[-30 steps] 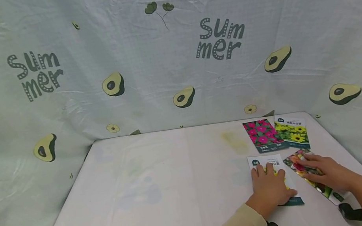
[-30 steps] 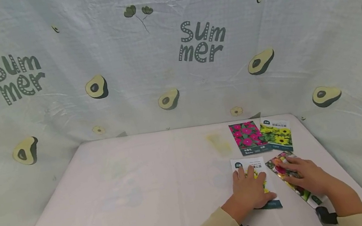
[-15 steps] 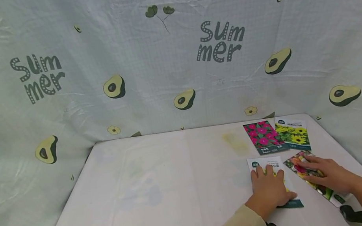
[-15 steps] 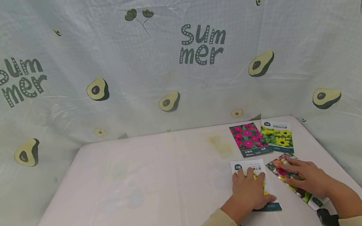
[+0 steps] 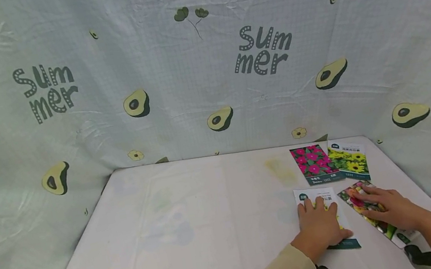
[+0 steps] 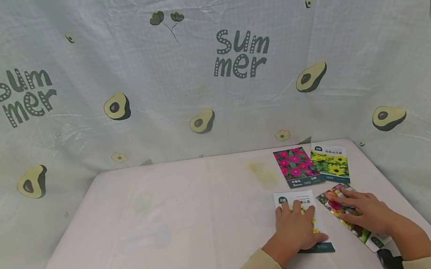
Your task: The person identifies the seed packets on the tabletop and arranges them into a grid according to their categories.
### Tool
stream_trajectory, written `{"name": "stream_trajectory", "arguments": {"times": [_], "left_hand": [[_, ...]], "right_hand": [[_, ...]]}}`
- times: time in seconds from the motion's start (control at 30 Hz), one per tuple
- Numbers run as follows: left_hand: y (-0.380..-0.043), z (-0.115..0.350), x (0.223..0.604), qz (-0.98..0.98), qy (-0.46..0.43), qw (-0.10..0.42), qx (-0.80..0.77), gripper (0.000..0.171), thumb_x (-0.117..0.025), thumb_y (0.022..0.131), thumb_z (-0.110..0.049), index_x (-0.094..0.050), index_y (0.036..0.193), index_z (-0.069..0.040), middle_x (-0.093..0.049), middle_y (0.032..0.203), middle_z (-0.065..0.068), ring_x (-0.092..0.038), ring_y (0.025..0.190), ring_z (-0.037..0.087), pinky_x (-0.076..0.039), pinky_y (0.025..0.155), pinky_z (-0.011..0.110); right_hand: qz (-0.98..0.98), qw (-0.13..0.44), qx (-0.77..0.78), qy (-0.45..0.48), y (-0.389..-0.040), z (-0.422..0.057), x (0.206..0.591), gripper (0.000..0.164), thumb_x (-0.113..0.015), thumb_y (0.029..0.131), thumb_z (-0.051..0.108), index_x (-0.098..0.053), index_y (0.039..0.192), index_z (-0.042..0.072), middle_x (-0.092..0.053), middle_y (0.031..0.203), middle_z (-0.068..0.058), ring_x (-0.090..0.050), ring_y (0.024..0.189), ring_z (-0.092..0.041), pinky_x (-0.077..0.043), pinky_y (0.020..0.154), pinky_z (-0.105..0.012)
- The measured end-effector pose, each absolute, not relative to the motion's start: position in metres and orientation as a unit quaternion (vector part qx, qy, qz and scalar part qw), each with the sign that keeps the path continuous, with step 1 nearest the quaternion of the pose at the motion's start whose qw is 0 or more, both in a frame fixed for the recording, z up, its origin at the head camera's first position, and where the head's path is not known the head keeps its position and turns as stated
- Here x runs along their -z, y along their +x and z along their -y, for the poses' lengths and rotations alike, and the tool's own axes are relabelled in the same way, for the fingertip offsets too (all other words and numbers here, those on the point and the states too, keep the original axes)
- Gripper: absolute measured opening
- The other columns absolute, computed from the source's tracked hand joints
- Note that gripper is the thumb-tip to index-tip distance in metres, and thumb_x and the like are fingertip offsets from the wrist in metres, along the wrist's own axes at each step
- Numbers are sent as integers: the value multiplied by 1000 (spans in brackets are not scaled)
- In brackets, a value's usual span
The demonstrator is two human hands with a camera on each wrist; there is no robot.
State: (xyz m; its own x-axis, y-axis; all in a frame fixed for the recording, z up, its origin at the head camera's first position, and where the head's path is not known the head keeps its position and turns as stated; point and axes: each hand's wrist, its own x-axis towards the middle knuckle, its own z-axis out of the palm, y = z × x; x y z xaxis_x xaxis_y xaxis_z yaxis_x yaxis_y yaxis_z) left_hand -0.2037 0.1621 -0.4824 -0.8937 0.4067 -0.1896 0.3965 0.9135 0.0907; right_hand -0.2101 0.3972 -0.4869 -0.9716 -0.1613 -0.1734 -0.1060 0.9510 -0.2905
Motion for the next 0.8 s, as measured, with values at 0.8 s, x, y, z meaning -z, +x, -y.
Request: {"name": "stream_trajectory", "arguments": {"times": [0.8], "left_hand": [[-205, -153, 484, -972, 204, 111, -28, 73, -57, 80, -86, -42, 146, -56, -39, 153, -17, -38, 140, 19, -34, 115, 40]], "right_hand": [[-981, 86, 152, -84, -211, -398, 490, 72, -72, 92, 47, -54, 145, 0, -39, 151, -40, -36, 133, -66, -39, 98, -76]]}}
